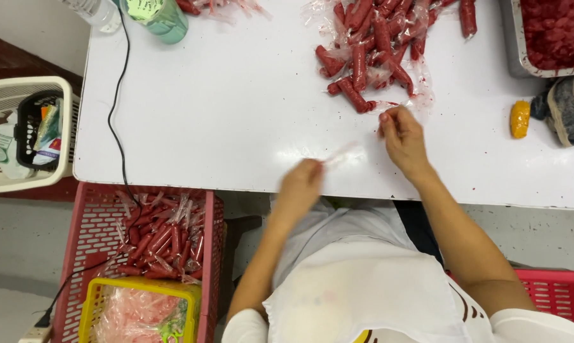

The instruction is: The person picks up individual sausages from a pile on a white table and places them into small clear plastic bags. They then tie the bags closed by hand and place the packaged sausages into a red basket. The process is repeated continuously throughout the video.

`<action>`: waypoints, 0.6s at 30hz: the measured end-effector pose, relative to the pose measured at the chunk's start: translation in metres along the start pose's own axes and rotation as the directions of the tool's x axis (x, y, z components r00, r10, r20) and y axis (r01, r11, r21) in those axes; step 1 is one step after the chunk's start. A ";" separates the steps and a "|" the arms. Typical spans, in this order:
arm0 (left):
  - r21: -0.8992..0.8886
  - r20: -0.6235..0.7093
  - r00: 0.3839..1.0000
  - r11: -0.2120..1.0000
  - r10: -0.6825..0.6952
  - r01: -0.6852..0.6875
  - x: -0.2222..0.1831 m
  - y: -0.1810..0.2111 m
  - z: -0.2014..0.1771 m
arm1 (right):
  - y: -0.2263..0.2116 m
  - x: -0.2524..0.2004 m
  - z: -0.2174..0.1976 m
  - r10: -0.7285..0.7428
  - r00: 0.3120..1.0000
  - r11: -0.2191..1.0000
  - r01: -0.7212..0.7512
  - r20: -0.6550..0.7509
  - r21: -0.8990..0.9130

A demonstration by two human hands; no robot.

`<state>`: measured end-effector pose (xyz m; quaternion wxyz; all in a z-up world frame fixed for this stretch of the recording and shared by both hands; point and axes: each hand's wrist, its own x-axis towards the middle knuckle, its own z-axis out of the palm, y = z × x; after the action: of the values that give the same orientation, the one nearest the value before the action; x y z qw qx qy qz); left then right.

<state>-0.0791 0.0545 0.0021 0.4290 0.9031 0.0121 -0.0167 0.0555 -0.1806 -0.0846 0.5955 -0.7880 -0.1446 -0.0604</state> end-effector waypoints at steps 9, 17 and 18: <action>0.563 -0.273 0.961 0.818 0.048 0.119 -0.022 -0.030 -0.068 | 0.038 0.024 -0.036 -0.201 0.841 0.088 0.526 0.502 -0.846; -0.286 0.042 0.928 0.895 0.370 -0.344 0.072 0.034 0.061 | -0.108 0.005 -0.065 -0.521 0.643 0.036 0.674 0.561 -0.738; -0.474 0.204 0.940 0.867 0.275 -0.150 0.073 0.040 0.064 | -0.111 0.008 -0.075 -0.563 0.622 0.007 0.663 0.545 -0.749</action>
<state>-0.0064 -0.0198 -0.0107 0.6237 0.7637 -0.1422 -0.0863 0.0360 -0.2237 0.0414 -0.0494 -0.8294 -0.4364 -0.3454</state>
